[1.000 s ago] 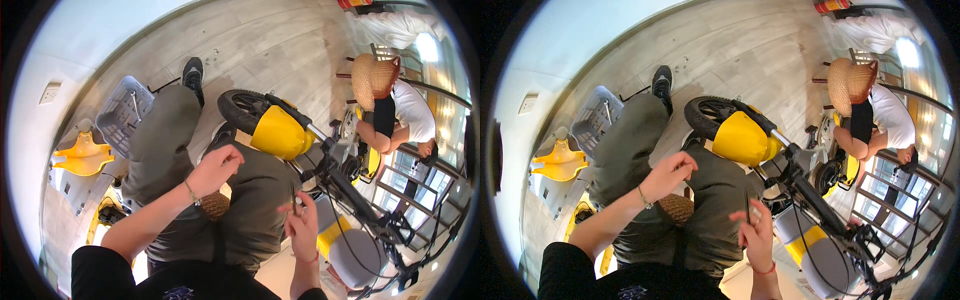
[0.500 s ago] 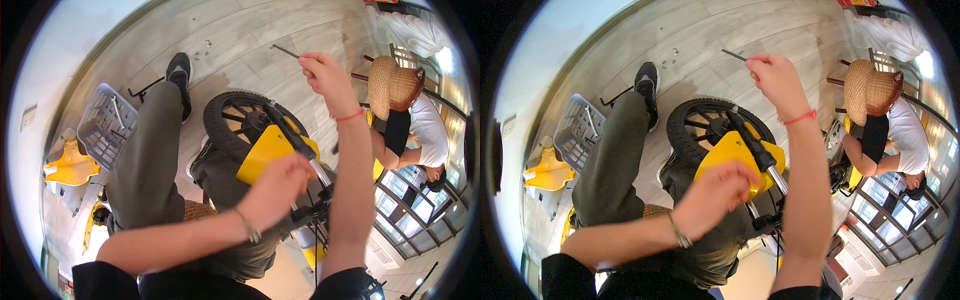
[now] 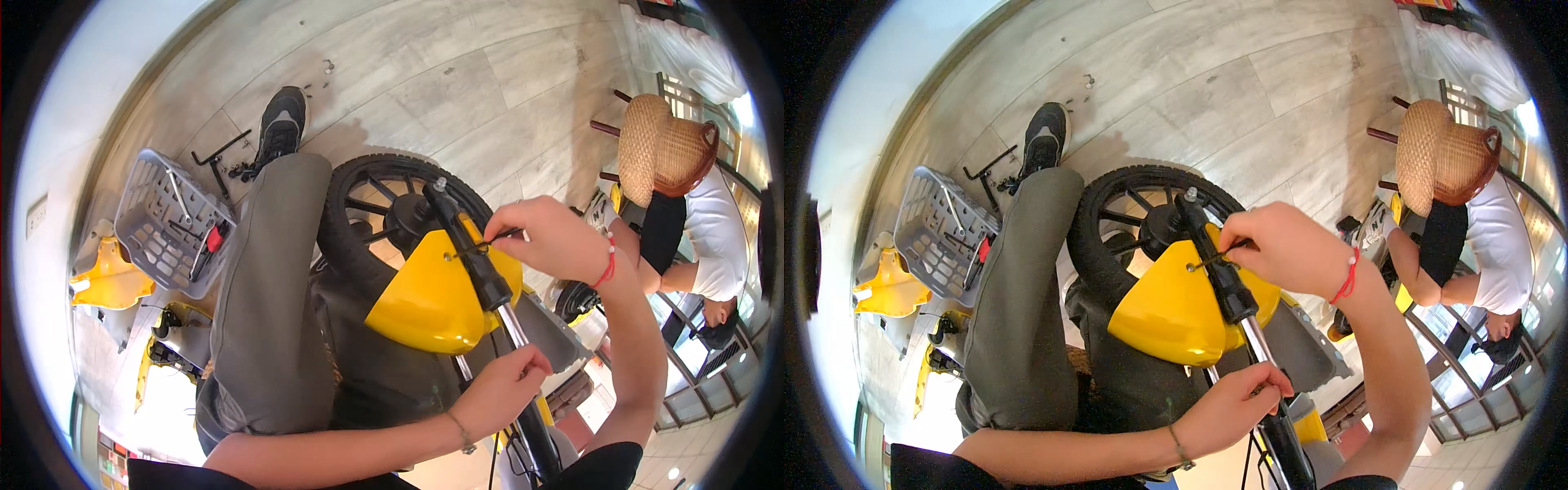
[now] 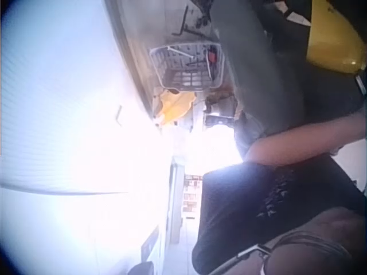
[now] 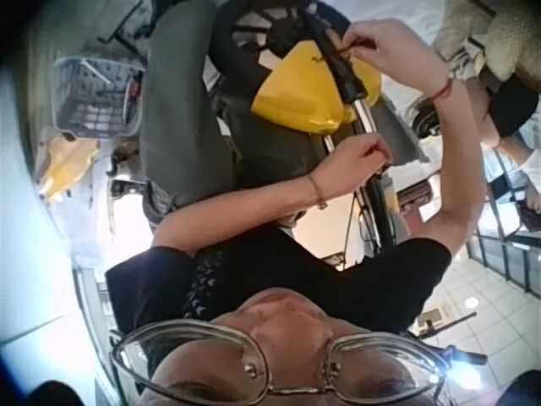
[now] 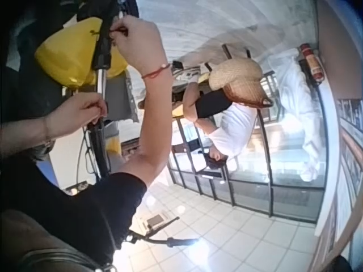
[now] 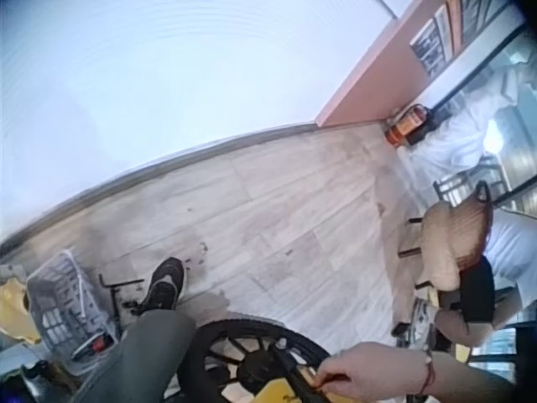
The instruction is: Adjusting or attaching the front fender of a motorcycle using mechanical tools.
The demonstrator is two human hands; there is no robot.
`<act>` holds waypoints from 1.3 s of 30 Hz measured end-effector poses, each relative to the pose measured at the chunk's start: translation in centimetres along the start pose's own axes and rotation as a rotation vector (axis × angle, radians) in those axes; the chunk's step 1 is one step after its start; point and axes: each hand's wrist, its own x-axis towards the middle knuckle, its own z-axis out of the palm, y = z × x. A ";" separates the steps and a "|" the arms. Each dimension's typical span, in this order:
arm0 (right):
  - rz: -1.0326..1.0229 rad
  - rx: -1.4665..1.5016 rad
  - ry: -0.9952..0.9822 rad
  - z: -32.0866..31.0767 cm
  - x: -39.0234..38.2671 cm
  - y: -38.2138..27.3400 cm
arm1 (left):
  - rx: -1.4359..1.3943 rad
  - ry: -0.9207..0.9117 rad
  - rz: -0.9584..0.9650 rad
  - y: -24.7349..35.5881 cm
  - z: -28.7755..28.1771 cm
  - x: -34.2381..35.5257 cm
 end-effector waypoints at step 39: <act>-0.058 0.108 -0.138 0.2 2.8 4.4 | 0.215 0.129 0.026 0.8 0.7 2.1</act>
